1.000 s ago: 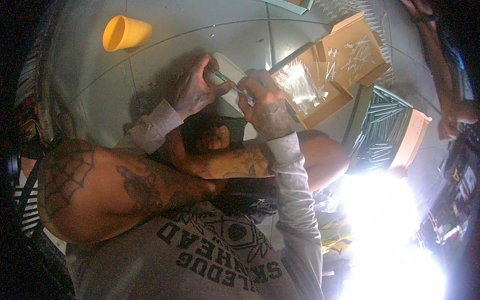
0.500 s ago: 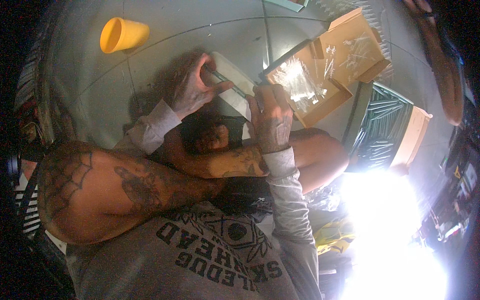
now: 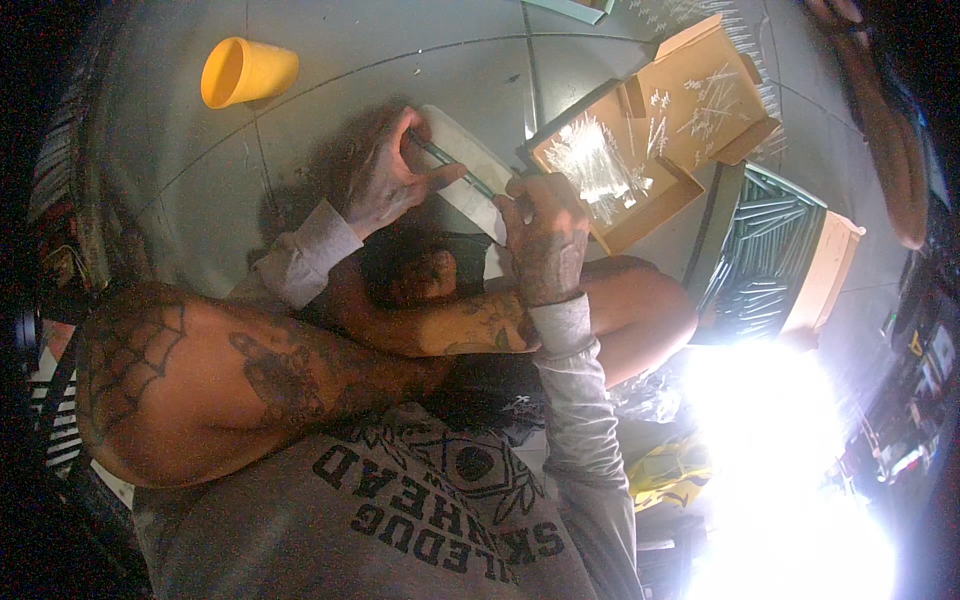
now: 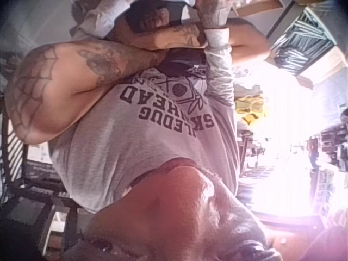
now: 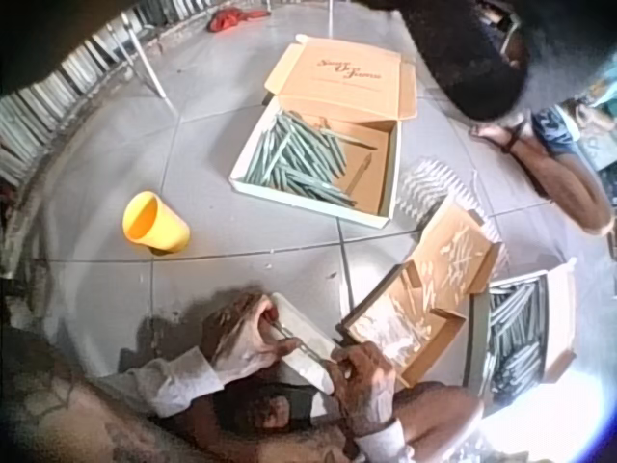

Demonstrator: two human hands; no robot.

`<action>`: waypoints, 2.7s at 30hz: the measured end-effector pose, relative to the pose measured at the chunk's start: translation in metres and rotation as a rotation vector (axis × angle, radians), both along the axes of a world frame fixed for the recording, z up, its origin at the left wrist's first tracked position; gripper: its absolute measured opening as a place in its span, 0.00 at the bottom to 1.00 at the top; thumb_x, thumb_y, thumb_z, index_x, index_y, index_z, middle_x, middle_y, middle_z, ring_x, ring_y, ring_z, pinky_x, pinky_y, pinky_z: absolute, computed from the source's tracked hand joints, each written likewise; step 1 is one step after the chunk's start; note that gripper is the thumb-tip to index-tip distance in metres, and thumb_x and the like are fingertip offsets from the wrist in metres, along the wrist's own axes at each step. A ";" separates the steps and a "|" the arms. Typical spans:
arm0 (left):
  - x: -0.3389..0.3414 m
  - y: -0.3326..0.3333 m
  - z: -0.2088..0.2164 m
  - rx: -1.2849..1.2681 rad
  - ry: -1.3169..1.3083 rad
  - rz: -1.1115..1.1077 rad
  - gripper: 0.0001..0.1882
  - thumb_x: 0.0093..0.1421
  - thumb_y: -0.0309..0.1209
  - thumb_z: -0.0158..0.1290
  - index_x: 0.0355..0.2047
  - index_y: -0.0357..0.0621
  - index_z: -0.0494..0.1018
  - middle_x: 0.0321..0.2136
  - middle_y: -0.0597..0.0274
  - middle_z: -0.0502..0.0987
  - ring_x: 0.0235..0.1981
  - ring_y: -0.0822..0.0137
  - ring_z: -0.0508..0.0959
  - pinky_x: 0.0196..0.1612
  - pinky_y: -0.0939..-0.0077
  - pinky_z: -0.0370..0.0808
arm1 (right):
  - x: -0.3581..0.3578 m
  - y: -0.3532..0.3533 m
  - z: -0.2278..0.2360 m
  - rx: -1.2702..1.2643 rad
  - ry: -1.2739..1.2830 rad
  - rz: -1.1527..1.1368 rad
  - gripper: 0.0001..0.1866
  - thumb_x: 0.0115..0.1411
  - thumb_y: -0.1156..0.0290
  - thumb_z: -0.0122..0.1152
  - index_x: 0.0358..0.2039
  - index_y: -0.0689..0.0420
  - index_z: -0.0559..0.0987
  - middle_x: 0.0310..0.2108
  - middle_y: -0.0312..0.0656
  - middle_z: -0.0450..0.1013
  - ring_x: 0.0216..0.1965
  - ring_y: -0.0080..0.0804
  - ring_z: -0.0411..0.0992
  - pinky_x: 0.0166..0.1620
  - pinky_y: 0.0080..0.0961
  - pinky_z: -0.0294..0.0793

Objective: The person sits on the floor and assembles tattoo needles by inserting thin metal rods into plastic tubes and securing them with small rubber components.

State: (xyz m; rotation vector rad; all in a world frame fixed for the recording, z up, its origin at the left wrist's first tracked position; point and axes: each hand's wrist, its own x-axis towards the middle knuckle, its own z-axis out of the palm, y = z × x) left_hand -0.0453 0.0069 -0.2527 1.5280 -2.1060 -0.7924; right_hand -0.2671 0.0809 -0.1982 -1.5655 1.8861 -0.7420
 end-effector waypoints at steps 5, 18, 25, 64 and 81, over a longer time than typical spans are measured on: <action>0.002 0.000 0.005 0.019 -0.014 0.001 0.34 0.49 0.64 0.66 0.38 0.49 0.70 0.34 0.60 0.76 0.34 0.52 0.82 0.34 0.55 0.77 | -0.002 0.000 -0.004 -0.017 0.019 0.028 0.11 0.50 0.75 0.77 0.32 0.60 0.83 0.31 0.42 0.79 0.29 0.34 0.80 0.35 0.29 0.78; -0.001 -0.003 0.010 0.006 -0.027 0.000 0.34 0.49 0.63 0.67 0.37 0.48 0.70 0.33 0.59 0.75 0.35 0.52 0.81 0.35 0.54 0.76 | -0.011 0.008 0.006 0.026 0.094 0.076 0.07 0.53 0.75 0.71 0.32 0.59 0.83 0.31 0.45 0.79 0.31 0.42 0.79 0.37 0.35 0.78; -0.008 0.005 0.009 0.020 -0.014 0.030 0.35 0.45 0.60 0.69 0.39 0.46 0.69 0.37 0.54 0.73 0.39 0.51 0.79 0.37 0.53 0.76 | -0.038 0.025 0.018 0.135 0.200 0.112 0.07 0.55 0.76 0.67 0.35 0.58 0.82 0.32 0.45 0.79 0.34 0.44 0.79 0.40 0.38 0.77; 0.035 -0.034 0.151 0.327 0.471 -0.069 0.16 0.64 0.37 0.64 0.46 0.37 0.84 0.31 0.65 0.81 0.34 0.78 0.72 0.39 0.82 0.72 | 0.038 -0.032 0.092 0.033 -0.540 0.045 0.24 0.66 0.49 0.63 0.42 0.61 0.84 0.36 0.51 0.81 0.41 0.49 0.80 0.44 0.40 0.78; 0.050 -0.001 0.252 0.214 0.707 -0.345 0.13 0.62 0.36 0.66 0.41 0.39 0.86 0.28 0.67 0.84 0.29 0.78 0.64 0.37 0.80 0.64 | 0.068 0.023 0.201 0.067 -1.153 0.248 0.14 0.70 0.72 0.59 0.51 0.68 0.77 0.37 0.42 0.79 0.35 0.26 0.77 0.35 0.24 0.79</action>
